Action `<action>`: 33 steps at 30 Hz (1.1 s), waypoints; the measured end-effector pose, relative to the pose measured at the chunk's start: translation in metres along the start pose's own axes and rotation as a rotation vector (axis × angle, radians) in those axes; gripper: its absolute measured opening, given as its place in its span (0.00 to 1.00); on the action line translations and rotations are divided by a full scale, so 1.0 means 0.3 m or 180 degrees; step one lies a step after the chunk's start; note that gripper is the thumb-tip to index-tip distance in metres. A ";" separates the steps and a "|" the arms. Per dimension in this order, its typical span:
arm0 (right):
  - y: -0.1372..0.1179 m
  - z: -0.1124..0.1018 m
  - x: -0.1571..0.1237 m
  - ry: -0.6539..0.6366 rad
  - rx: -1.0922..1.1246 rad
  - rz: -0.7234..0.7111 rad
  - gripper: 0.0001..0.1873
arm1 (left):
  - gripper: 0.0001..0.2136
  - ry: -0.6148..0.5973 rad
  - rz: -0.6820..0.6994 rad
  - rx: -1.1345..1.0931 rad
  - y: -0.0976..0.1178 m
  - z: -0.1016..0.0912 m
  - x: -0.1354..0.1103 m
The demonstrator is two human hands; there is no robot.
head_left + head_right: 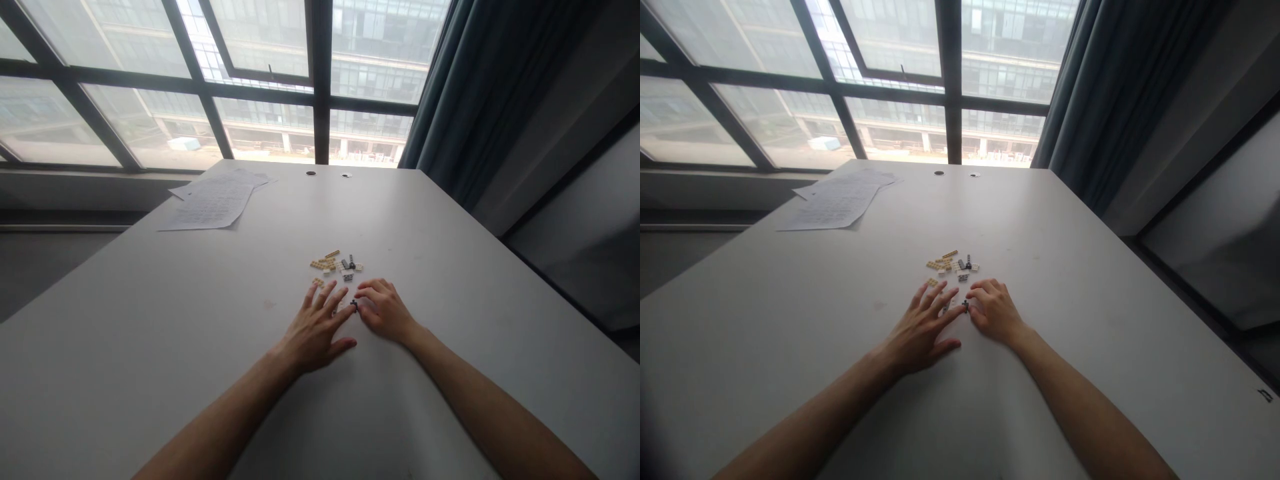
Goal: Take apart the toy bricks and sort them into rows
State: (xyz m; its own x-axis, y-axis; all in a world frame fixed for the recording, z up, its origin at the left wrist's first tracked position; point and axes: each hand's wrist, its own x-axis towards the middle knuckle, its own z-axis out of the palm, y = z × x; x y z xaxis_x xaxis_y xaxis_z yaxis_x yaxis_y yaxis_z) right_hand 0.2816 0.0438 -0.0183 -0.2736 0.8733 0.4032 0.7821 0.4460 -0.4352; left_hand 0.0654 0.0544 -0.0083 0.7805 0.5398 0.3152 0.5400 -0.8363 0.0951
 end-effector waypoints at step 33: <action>-0.029 0.007 -0.015 0.0002 -0.0471 0.0180 0.06 | 0.12 0.0374 -0.0179 -0.0041 -0.016 0.009 -0.003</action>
State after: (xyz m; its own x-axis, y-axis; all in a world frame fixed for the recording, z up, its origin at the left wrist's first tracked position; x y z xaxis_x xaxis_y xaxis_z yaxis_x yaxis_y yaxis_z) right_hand 0.2749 0.0366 -0.0181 -0.2266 0.8960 0.3819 0.8702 0.3624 -0.3339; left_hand 0.0629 0.0580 -0.0116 0.7064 0.5716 0.4174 0.5772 -0.8066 0.1275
